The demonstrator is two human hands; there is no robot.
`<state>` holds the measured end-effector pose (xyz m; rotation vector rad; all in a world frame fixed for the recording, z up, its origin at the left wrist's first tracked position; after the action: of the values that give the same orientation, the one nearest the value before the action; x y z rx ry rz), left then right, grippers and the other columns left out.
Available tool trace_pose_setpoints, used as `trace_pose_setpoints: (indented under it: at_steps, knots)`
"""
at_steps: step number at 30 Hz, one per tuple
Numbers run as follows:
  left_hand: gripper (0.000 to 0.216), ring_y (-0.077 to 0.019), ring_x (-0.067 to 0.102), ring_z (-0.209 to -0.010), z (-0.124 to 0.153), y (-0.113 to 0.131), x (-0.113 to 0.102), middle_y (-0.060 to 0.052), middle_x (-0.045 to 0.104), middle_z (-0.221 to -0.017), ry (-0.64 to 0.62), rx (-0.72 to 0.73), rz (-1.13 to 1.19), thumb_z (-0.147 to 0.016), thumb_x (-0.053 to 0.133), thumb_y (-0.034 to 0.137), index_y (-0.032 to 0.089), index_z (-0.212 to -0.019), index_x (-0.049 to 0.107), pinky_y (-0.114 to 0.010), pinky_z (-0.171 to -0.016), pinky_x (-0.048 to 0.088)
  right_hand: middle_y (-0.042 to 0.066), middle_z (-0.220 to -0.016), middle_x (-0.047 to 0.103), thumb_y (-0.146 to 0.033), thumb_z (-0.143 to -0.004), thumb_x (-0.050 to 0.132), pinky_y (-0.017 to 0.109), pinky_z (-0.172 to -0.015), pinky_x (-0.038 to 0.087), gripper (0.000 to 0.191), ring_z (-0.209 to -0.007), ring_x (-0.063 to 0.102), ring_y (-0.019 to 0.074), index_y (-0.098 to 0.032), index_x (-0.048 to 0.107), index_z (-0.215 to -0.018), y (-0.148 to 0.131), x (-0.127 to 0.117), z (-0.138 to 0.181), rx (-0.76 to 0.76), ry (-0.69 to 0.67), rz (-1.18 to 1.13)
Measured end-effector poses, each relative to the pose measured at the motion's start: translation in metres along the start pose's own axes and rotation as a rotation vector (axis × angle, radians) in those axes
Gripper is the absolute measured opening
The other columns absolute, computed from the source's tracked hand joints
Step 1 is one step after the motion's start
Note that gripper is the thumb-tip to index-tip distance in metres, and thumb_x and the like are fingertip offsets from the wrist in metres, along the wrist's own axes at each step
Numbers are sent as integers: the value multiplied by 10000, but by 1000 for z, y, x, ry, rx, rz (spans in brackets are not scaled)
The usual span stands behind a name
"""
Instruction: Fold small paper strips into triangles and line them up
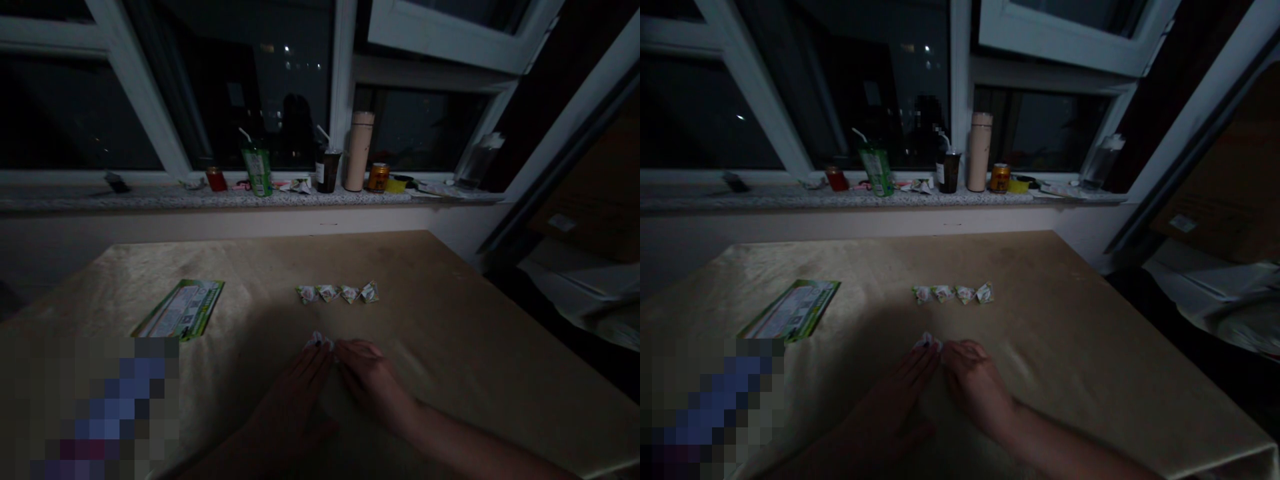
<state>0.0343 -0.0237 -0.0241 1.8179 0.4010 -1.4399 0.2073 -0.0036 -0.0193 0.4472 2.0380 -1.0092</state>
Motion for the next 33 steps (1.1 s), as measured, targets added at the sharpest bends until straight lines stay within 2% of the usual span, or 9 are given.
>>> trace_pose_setpoints:
  at_steps: [6, 10, 13, 17, 22, 25, 28, 33]
  knots:
    - [902, -331, 154, -1391, 0, -1, 1, -105, 130, -1545, 14, 0, 40, -779, 623, 358, 179, -1490, 97, -511, -1109, 246, 139, -1159, 633, -90, -884, 446, 368, -1003, 446, 343, -1107, 578, 214, -137, 539, -1211, 4, 1, -1, -178, -50, 103]
    - [925, -323, 135, -1396, 1, 0, 1, -98, 118, -1547, -5, -20, 25, -761, 649, 353, 182, -1490, 104, -505, -1116, 232, 98, -1147, 644, -108, -893, 440, 379, -1049, 413, 327, -1103, 589, 192, -177, 545, -1194, 12, -7, -4, -155, -58, -16]
    - [920, -324, 137, -1396, 1, -1, 1, -85, 118, -1548, -9, -26, 19, -753, 656, 343, 202, -1488, 121, -511, -1111, 237, 56, -1189, 631, -119, -906, 441, 384, -1100, 351, 353, -1084, 603, 159, -213, 505, -1240, 15, -14, -7, -126, -119, -128]
    - [900, -328, 143, -1394, 0, 0, 0, -95, 126, -1545, -22, -34, 32, -768, 645, 353, 188, -1488, 129, -506, -1115, 231, 67, -1279, 575, -151, -903, 470, 377, -1098, 352, 348, -1203, 521, 172, -211, 509, -1244, 13, -19, -7, -92, -156, -98]
    - [863, -319, 133, -1397, 0, 0, -2, -104, 120, -1545, -43, -45, 26, -790, 627, 367, 169, -1483, 152, -495, -1116, 235, 70, -1219, 615, -145, -918, 439, 455, -1164, 180, 303, -1159, 559, 158, -201, 516, -1206, 13, -21, -5, -121, -198, -50]
    - [882, -320, 129, -1397, 0, 0, -2, -108, 112, -1545, -46, -48, 29, -785, 637, 384, 170, -1484, 145, -499, -1116, 231, 91, -1234, 604, -175, -920, 451, 503, -1167, 85, 300, -1223, 507, 180, -186, 492, -1217, 15, -24, -2, -153, -207, -1]
    - [897, -321, 136, -1395, 0, -1, -1, -108, 117, -1545, -46, -61, 40, -770, 657, 393, 180, -1482, 155, -497, -1119, 225, 90, -1245, 599, -208, -916, 476, 518, -1163, 56, 307, -1273, 453, 193, -183, 478, -1222, 12, -28, 0, -179, -227, 39]
    - [908, -319, 128, -1397, 0, 1, -2, -112, 105, -1547, -52, -52, 36, -771, 652, 398, 167, -1485, 140, -488, -1124, 219, 81, -1252, 589, -209, -907, 479, 488, -1170, 9, 260, -1250, 473, 186, -186, 520, -1163, 2, -32, -2, -219, -217, 97]
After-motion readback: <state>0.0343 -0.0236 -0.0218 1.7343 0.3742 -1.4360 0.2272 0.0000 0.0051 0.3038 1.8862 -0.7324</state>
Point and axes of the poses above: each hand's wrist, its own z-axis away from the middle knuckle, its own x-axis out of the palm, y = z × x, the point moved 3 cm from there along -z, towards the middle knuckle
